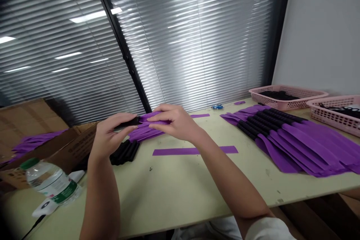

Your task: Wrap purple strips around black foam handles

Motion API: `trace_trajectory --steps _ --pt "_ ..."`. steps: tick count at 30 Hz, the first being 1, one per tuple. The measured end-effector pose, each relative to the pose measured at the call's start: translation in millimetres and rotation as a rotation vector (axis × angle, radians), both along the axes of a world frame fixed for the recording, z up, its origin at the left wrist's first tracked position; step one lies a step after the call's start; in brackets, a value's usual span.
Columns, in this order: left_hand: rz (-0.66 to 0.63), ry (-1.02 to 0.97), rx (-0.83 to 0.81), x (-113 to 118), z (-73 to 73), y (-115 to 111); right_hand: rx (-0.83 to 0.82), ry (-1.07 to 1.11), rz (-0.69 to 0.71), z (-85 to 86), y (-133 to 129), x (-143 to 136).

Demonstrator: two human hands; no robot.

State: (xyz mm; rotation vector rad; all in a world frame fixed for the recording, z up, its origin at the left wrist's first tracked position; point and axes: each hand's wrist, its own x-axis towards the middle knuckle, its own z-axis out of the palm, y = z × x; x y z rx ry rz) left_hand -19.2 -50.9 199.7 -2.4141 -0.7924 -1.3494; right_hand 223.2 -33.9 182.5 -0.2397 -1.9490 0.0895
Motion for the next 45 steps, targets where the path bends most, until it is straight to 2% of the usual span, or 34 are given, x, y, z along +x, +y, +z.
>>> trace_trajectory --steps 8,15,20,23,45 --pt "-0.051 -0.030 0.036 1.7 -0.5 -1.1 0.125 0.154 -0.001 -1.3 -4.9 -10.6" --pt "-0.058 -0.014 0.065 2.0 -1.1 -1.0 0.186 0.165 -0.005 -0.4 -9.2 -15.6" --pt "-0.108 -0.027 0.093 3.5 -1.0 -1.5 0.243 0.245 -0.078 -1.4 -7.4 -18.9" --pt "-0.127 -0.022 0.096 5.2 -0.6 -2.9 0.273 0.277 -0.075 -2.0 -5.7 -20.4" --pt "-0.126 -0.022 0.069 5.0 -1.8 -1.3 0.169 0.298 -0.053 -5.6 -7.5 -26.5"
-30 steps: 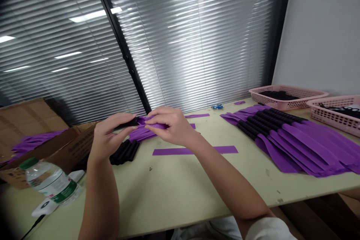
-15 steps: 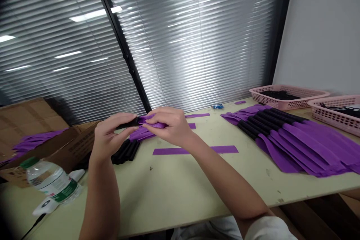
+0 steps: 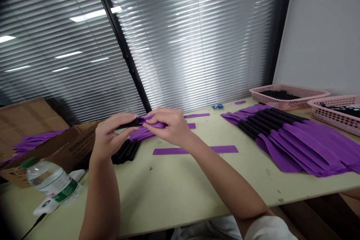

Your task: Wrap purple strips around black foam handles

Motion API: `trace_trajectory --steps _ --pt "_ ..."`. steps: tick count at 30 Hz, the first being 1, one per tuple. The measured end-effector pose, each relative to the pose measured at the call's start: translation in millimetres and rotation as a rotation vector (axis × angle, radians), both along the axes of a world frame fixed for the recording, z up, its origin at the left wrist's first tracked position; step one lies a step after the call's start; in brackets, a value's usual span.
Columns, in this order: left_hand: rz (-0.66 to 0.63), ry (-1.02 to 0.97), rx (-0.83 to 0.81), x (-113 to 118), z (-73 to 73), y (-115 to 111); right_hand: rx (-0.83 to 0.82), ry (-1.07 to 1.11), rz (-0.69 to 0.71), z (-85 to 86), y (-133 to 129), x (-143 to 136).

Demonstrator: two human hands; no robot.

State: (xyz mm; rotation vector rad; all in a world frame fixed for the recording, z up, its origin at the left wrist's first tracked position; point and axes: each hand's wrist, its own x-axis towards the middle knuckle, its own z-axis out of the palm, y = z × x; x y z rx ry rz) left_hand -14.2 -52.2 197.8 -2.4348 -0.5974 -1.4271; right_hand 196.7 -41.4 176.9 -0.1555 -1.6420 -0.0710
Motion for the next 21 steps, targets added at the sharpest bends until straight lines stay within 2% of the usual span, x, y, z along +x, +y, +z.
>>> trace_trajectory --steps 21 --pt "-0.029 0.019 -0.007 3.6 -2.2 1.3 0.029 -0.034 0.031 -1.2 3.2 0.6"
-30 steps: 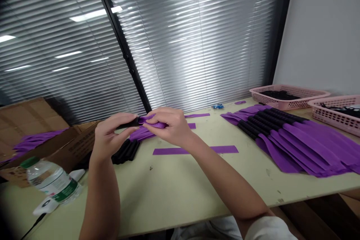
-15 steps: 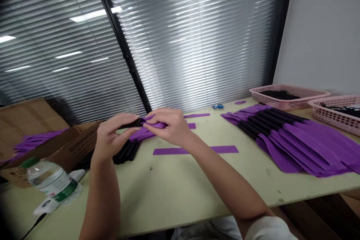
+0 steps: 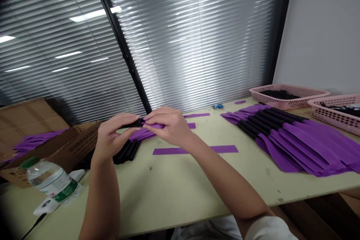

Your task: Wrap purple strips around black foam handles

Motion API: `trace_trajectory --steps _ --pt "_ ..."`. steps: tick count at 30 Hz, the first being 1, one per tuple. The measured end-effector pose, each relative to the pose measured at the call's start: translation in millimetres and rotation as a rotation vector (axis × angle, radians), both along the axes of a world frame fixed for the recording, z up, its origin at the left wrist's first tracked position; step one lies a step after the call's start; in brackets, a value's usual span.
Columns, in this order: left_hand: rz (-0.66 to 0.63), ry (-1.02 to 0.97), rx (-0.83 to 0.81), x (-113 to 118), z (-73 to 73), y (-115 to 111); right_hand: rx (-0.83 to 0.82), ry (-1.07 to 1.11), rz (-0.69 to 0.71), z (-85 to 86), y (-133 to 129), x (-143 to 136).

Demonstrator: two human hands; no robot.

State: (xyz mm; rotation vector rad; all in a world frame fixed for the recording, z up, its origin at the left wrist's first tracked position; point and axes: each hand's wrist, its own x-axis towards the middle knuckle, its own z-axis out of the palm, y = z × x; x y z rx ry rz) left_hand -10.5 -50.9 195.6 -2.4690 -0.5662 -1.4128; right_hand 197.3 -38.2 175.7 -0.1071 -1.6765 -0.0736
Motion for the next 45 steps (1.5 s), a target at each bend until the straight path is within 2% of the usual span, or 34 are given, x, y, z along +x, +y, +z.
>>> trace_trajectory --steps 8,16,20,28,36,45 --pt "0.015 -0.016 -0.015 2.8 0.0 -1.3 0.011 -0.051 -0.079 0.4 3.9 1.8" --pt "0.066 0.035 -0.051 -2.3 1.2 -1.0 -0.216 -0.280 -0.049 3.9 1.9 14.4" --pt "0.097 -0.013 -0.070 -5.3 2.0 1.8 -0.257 -0.339 -0.051 8.1 0.6 21.9" --pt "0.127 -0.015 -0.050 -4.5 2.7 2.0 -0.251 -0.246 0.041 4.8 10.5 20.2" --pt "0.099 -0.032 -0.053 1.5 -0.3 2.5 -0.164 -0.073 -0.003 3.7 7.9 12.2" --pt "0.087 -0.040 -0.057 3.3 -0.7 2.2 -0.097 -0.037 -0.045 0.2 9.3 8.1"
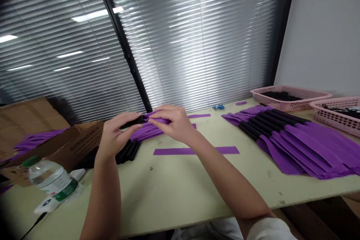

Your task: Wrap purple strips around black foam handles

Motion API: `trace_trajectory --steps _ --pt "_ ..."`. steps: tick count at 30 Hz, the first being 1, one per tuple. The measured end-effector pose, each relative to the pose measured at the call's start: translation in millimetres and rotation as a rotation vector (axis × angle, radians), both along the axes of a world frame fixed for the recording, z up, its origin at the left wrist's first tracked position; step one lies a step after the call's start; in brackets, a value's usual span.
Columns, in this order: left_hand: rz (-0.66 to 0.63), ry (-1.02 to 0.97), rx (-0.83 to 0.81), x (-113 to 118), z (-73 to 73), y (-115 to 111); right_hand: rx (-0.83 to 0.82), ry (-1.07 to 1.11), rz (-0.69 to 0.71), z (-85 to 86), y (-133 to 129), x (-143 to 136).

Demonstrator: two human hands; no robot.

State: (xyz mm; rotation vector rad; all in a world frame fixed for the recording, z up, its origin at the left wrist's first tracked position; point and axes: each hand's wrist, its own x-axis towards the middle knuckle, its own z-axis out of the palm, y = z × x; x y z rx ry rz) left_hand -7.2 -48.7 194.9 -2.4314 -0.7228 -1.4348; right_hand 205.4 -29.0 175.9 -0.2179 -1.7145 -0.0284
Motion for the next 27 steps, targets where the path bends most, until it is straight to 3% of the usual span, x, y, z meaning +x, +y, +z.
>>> trace_trajectory --steps 21,27 --pt "-0.006 0.044 0.021 4.2 0.8 -2.3 0.017 -0.011 0.085 -4.7 2.4 -8.2" --pt "0.021 0.068 0.025 0.2 1.1 -2.0 -0.049 -0.118 0.058 -2.9 2.7 -3.4"
